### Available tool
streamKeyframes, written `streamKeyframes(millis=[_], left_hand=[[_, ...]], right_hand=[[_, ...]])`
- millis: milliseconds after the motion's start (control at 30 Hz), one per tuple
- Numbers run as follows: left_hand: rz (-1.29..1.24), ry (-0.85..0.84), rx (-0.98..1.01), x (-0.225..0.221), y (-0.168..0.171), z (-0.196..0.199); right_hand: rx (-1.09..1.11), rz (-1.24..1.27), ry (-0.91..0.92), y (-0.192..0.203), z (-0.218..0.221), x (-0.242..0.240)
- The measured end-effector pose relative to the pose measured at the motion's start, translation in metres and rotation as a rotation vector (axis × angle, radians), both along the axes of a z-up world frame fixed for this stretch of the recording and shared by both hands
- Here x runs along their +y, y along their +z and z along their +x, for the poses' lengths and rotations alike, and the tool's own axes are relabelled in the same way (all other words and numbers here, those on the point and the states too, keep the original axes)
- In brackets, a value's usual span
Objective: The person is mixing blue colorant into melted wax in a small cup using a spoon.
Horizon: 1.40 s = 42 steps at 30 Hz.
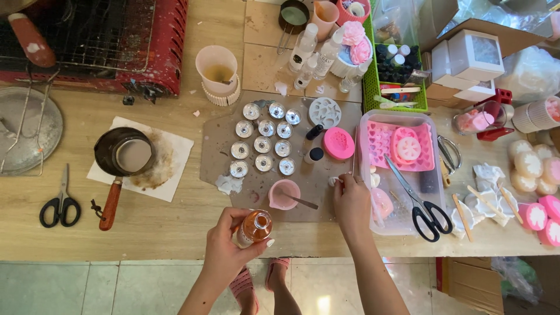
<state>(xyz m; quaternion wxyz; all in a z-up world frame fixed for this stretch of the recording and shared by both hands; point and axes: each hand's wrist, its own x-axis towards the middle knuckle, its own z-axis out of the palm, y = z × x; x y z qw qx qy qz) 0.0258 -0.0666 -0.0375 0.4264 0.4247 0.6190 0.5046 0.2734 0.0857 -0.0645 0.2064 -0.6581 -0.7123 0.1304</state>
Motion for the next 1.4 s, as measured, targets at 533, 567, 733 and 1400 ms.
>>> streamKeyframes(millis=[533, 567, 733, 1400], left_hand=[[0.006, -0.157, 0.222, -0.006, 0.039, 0.000], [0.011, -0.155, 0.224, -0.004, 0.042, -0.002], [0.224, -0.164, 0.407, -0.012, 0.053, -0.011], [0.240, 0.089, 0.282, 0.175, 0.107, -0.004]], right_hand=[[0.217, 0.146, 0.612, 0.164, -0.045, -0.077], [0.217, 0.151, 0.614, 0.165, -0.047, -0.077], [0.076, 0.101, 0.655, 0.152, -0.045, -0.084], [0.314, -0.259, 0.389, 0.222, -0.114, 0.093]])
